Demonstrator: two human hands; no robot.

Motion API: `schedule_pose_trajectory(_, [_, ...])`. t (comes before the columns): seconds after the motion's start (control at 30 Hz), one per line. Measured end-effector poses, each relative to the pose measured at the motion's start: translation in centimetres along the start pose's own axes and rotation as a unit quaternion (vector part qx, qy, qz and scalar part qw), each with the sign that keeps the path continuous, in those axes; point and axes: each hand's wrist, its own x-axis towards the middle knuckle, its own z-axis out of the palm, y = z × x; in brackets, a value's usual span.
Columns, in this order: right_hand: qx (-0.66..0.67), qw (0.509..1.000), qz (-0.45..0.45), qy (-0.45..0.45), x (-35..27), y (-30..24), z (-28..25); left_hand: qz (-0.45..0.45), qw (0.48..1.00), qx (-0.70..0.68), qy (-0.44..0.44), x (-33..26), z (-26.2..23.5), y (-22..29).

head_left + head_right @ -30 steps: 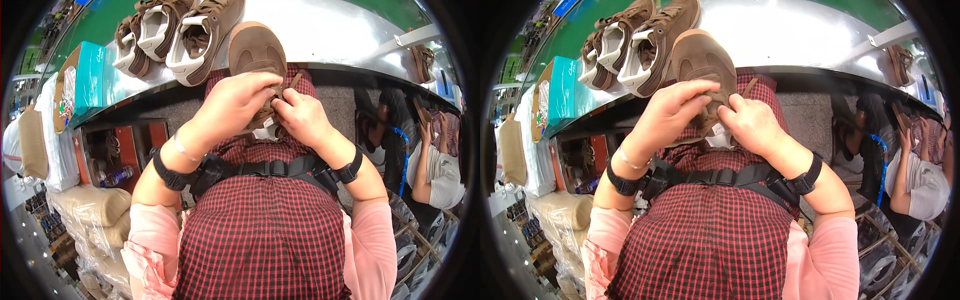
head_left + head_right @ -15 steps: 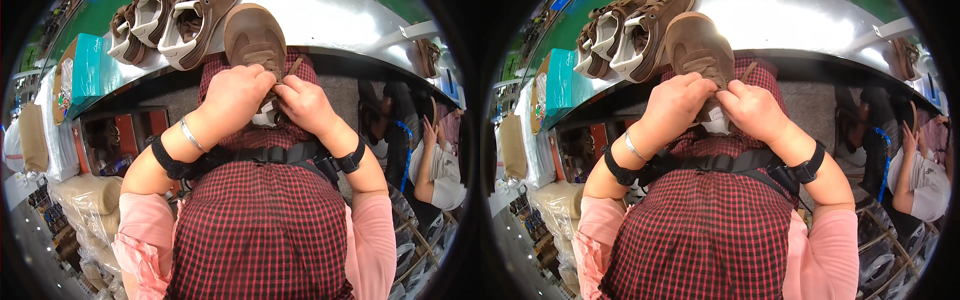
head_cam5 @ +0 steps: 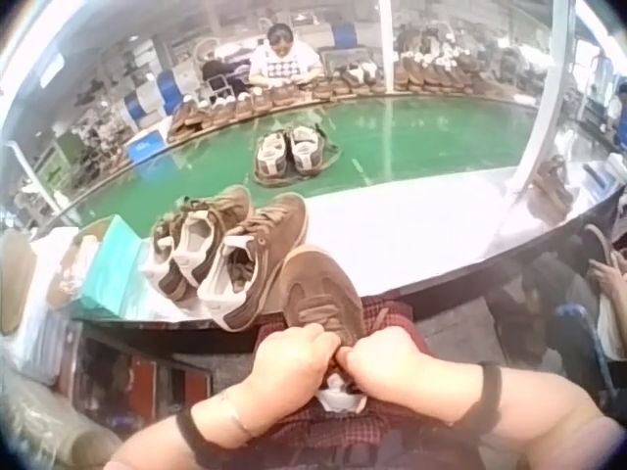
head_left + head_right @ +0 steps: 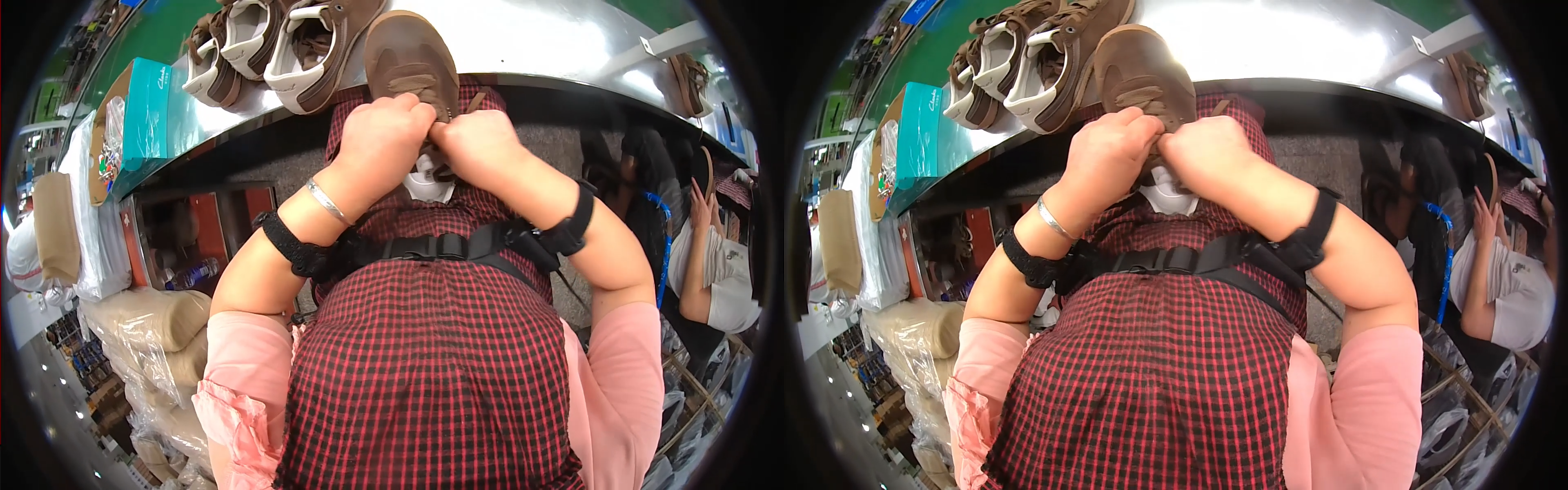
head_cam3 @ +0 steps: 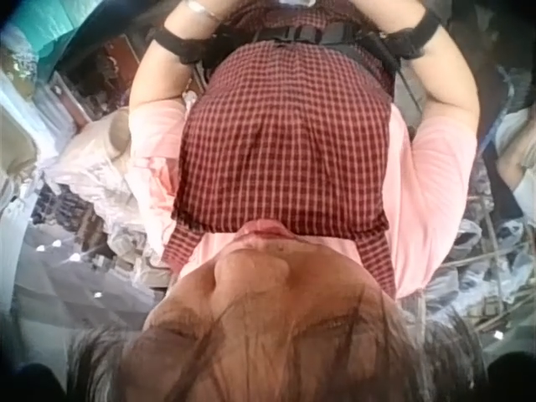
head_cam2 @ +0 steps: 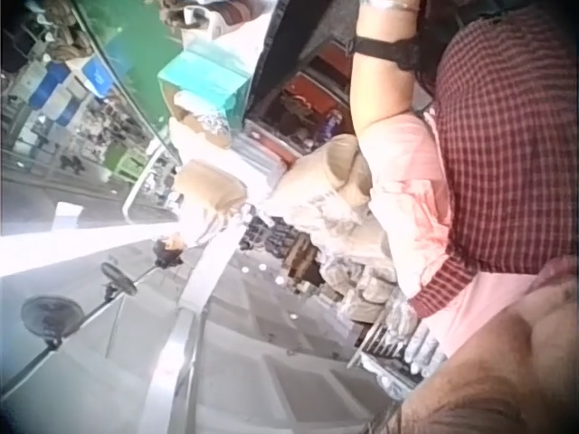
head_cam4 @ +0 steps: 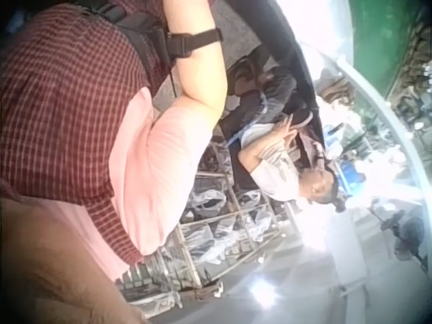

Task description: Insert and arrange laces in sneakers at a factory workstation.

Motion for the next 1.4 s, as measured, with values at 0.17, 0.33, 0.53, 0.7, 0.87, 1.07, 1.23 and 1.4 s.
schedule_pose_trajectory(0.17, [0.047,0.974,-0.061,0.212,-2.6,0.9,2.0,0.038,0.998,0.047,-0.016,0.3,-0.3,1.0])
schedule_pose_trajectory(0.33, [0.065,0.934,-0.100,0.337,-2.6,1.0,3.2,0.114,0.988,0.092,-0.043,0.2,-0.8,1.1])
schedule_pose_trajectory(0.53, [0.074,0.927,-0.092,0.356,-2.5,1.0,3.6,0.154,0.972,0.147,-0.101,1.2,-1.8,1.2])
schedule_pose_trajectory(0.7, [0.050,0.929,-0.083,0.356,-1.8,1.1,3.7,0.130,0.958,0.201,-0.157,2.0,-1.8,1.5])
schedule_pose_trajectory(0.87, [0.063,0.927,-0.062,0.366,-2.2,1.0,3.7,0.168,0.968,0.172,-0.075,1.9,-1.6,1.0])
schedule_pose_trajectory(1.07, [-0.008,0.953,-0.109,0.281,-2.1,0.7,2.1,0.154,0.980,0.126,-0.002,1.3,-0.7,0.1])
schedule_pose_trajectory(1.23, [0.019,0.942,-0.112,0.315,-2.3,1.7,3.3,0.166,0.975,0.141,-0.042,1.9,-0.8,0.6])
schedule_pose_trajectory(1.4, [0.009,0.935,-0.092,0.343,-2.4,1.7,3.6,0.167,0.980,0.105,-0.034,2.3,-0.7,0.7])
